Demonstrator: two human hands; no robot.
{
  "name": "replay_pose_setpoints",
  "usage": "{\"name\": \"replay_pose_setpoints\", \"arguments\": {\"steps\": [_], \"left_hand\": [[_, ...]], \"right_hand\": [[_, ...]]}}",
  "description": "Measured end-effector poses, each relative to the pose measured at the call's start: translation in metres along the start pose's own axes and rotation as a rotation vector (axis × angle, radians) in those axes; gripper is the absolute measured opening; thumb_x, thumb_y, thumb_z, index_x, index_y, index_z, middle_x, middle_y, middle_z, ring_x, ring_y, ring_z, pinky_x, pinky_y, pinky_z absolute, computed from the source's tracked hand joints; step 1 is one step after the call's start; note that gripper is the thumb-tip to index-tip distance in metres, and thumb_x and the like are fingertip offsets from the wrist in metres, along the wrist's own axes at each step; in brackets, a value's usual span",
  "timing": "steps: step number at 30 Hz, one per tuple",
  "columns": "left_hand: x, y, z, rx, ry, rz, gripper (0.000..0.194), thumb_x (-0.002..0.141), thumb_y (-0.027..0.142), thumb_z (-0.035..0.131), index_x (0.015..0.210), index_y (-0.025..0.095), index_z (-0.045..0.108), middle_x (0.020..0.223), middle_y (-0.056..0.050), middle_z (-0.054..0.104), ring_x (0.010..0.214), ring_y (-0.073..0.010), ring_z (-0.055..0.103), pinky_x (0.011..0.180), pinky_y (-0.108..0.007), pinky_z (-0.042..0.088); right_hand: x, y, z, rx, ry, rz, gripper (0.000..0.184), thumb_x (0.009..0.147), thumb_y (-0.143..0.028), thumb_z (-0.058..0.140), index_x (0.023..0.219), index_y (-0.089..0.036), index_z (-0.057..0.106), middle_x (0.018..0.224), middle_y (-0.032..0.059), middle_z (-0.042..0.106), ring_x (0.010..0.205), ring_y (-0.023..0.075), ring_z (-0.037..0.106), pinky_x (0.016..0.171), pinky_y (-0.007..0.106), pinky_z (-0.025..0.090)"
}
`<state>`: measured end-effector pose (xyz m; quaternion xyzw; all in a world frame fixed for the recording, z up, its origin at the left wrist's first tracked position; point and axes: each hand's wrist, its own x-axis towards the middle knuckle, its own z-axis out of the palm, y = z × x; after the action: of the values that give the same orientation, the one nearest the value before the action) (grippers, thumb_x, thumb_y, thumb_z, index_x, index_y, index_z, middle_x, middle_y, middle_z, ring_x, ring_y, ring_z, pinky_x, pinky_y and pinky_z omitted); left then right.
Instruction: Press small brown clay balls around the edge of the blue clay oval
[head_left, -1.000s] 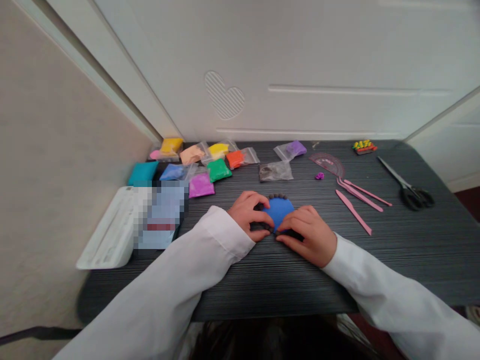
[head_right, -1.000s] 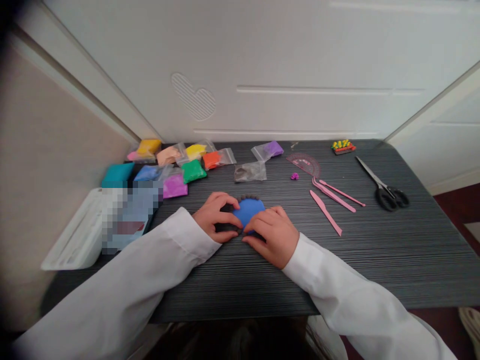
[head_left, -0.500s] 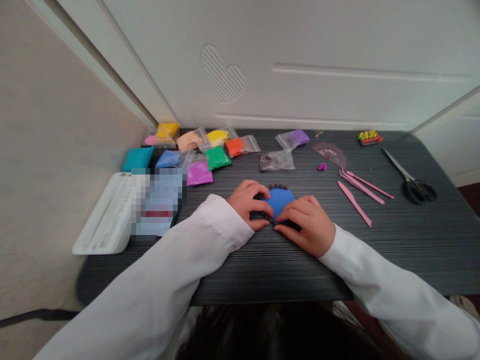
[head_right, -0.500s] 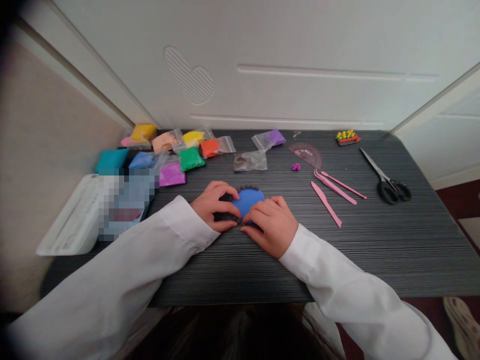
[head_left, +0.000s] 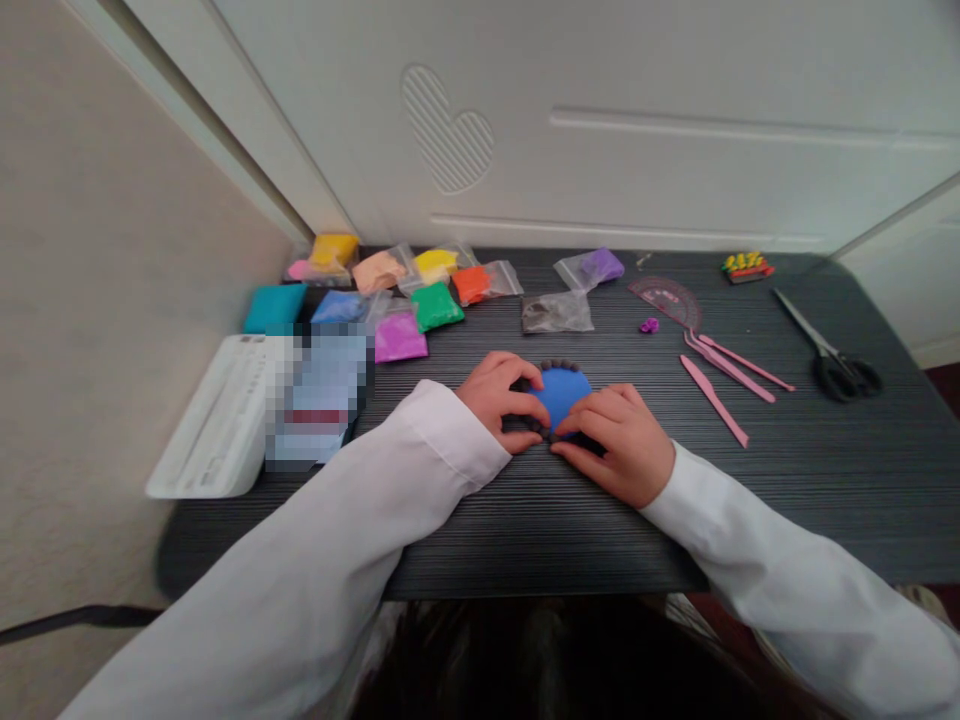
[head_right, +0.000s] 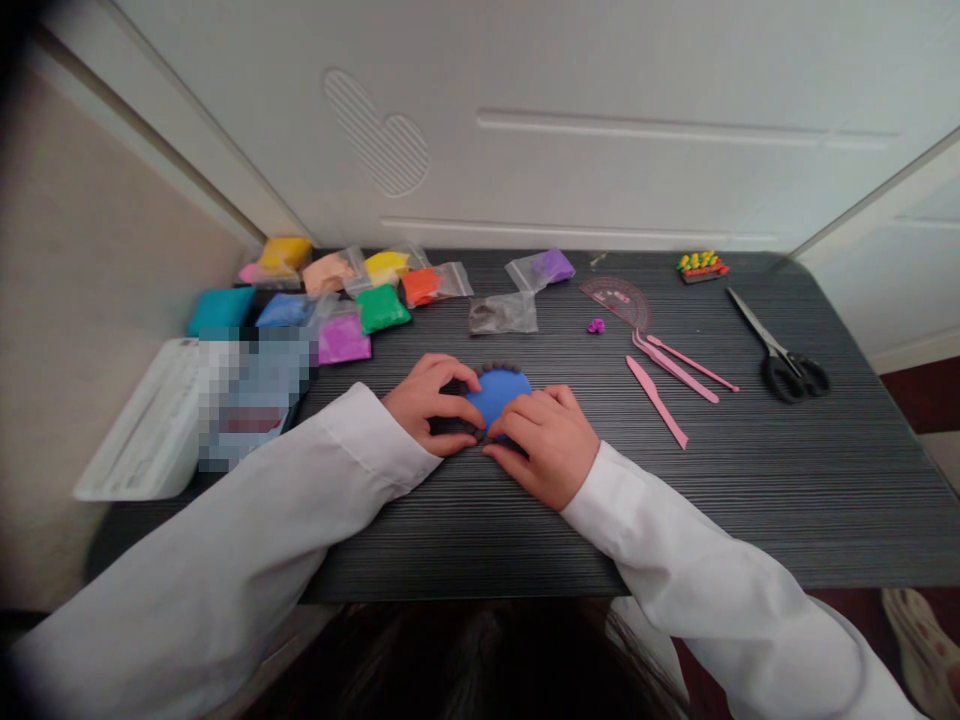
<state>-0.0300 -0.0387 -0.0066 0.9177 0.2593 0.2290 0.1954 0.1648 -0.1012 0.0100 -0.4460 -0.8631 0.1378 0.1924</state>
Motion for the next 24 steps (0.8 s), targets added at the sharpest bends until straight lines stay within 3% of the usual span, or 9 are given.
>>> {"name": "replay_pose_setpoints", "arguments": {"steps": [24], "left_hand": [[-0.0005,-0.0005,0.0002,0.007,0.001,0.011,0.023,0.058,0.035,0.063,0.078,0.025,0.066,0.097,-0.003,0.051,0.096,-0.0198,0.04,0.089,-0.035,0.031]], "right_hand": [[-0.0017,-0.0017,-0.0005,-0.043,0.009,-0.002,0.022,0.077,-0.039,0.048,0.088,-0.021,0.054,0.087,0.001,0.06,0.085,0.0158,0.051,0.077,0.035,0.028]]}}
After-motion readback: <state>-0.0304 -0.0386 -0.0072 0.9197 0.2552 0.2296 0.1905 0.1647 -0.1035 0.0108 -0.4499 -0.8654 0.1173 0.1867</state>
